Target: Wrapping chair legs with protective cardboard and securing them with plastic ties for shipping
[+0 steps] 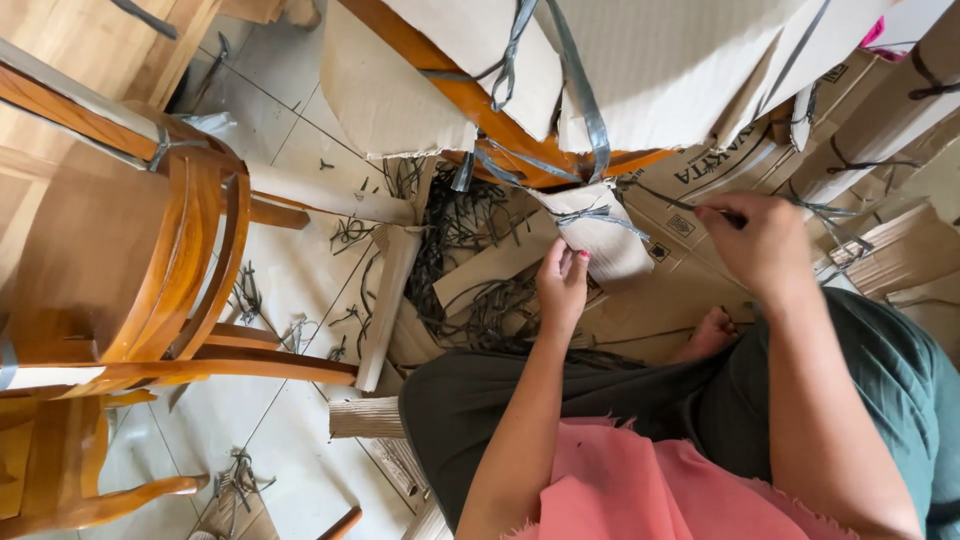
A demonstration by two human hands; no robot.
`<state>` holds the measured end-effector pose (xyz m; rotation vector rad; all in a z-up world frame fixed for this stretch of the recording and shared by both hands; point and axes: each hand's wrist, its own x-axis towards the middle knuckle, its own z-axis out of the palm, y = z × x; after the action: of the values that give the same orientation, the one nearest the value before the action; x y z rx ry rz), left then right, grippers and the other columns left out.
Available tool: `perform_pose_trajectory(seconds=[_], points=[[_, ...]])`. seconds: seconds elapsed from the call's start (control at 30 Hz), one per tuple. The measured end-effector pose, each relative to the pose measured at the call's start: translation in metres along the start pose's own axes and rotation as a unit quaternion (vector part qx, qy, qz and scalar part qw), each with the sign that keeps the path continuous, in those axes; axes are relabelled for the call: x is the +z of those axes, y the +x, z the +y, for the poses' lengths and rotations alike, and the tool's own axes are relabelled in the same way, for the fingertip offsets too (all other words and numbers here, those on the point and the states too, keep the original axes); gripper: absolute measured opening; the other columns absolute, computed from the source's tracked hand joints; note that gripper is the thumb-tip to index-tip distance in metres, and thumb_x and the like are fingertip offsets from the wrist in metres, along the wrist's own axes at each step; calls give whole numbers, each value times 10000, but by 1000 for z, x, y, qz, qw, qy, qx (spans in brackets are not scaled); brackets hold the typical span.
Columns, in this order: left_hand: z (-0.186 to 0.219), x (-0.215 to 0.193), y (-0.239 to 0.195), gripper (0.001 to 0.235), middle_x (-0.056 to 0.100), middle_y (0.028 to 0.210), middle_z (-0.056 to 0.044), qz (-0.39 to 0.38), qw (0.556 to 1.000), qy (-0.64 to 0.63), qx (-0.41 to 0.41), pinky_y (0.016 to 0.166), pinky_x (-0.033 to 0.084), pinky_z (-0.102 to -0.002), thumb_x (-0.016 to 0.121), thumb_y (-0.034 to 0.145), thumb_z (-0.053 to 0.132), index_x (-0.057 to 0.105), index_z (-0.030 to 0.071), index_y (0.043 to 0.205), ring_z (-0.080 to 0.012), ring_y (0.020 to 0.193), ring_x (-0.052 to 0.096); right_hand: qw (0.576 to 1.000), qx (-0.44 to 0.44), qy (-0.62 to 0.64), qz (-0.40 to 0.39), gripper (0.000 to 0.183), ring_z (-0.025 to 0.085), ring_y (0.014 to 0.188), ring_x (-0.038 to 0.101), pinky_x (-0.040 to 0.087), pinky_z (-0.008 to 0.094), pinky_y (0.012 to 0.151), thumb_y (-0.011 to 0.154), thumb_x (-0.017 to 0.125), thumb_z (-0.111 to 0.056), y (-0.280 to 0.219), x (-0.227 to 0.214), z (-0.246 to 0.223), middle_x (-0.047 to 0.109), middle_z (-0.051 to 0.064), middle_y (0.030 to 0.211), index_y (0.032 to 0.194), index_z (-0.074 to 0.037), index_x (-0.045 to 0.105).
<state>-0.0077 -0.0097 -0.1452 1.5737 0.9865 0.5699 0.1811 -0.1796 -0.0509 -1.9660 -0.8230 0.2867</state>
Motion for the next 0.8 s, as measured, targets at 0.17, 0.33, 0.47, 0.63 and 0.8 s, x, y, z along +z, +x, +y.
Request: perform_pose_trajectory(seconds=[0.17, 0.33, 0.47, 0.63, 0.8], points=[[-8, 17, 3, 669, 561, 1401, -284, 62, 992, -17, 108, 1082, 491, -433, 806, 898, 225, 512, -4, 1454, -405, 1300, 543, 996, -33, 34, 77, 145, 354, 906, 724, 581, 472, 773, 921, 780, -113, 3, 77, 24, 757, 114, 929, 1042, -184, 816], [-6, 16, -1, 465, 732, 1084, -265, 186, 970, -28, 152, 881, 620, -447, 911, 793, 154, 687, -31, 1157, -388, 1045, 715, 991, -73, 50, 100, 207, 386, 802, 728, 587, 428, 664, 886, 754, 24, -3, 105, 2, 747, 164, 868, 1038, -101, 820], [-28, -1, 6, 277, 755, 951, -180, 183, 974, -43, 128, 795, 630, -393, 862, 861, 160, 689, 32, 1034, -276, 932, 757, 991, -76, 46, 101, 204, 384, 793, 725, 594, 438, 651, 889, 754, 23, -3, 106, 5, 742, 158, 885, 1053, -83, 813], [-25, -13, 12, 243, 750, 944, -149, 121, 986, -40, 106, 820, 618, -419, 825, 907, 189, 691, 62, 1064, -273, 956, 753, 988, -85, 48, 122, 212, 419, 814, 719, 582, 469, 630, 894, 776, 42, -2, 111, 10, 743, 180, 911, 1072, -68, 812], [-25, -10, 21, 209, 750, 962, -118, 118, 988, -40, 91, 830, 608, -365, 783, 951, 182, 687, 79, 1106, -202, 930, 748, 989, -109, -35, 89, 248, 435, 757, 712, 594, 526, 641, 822, 771, -71, -8, 131, 13, 727, 183, 975, 1069, -52, 784]])
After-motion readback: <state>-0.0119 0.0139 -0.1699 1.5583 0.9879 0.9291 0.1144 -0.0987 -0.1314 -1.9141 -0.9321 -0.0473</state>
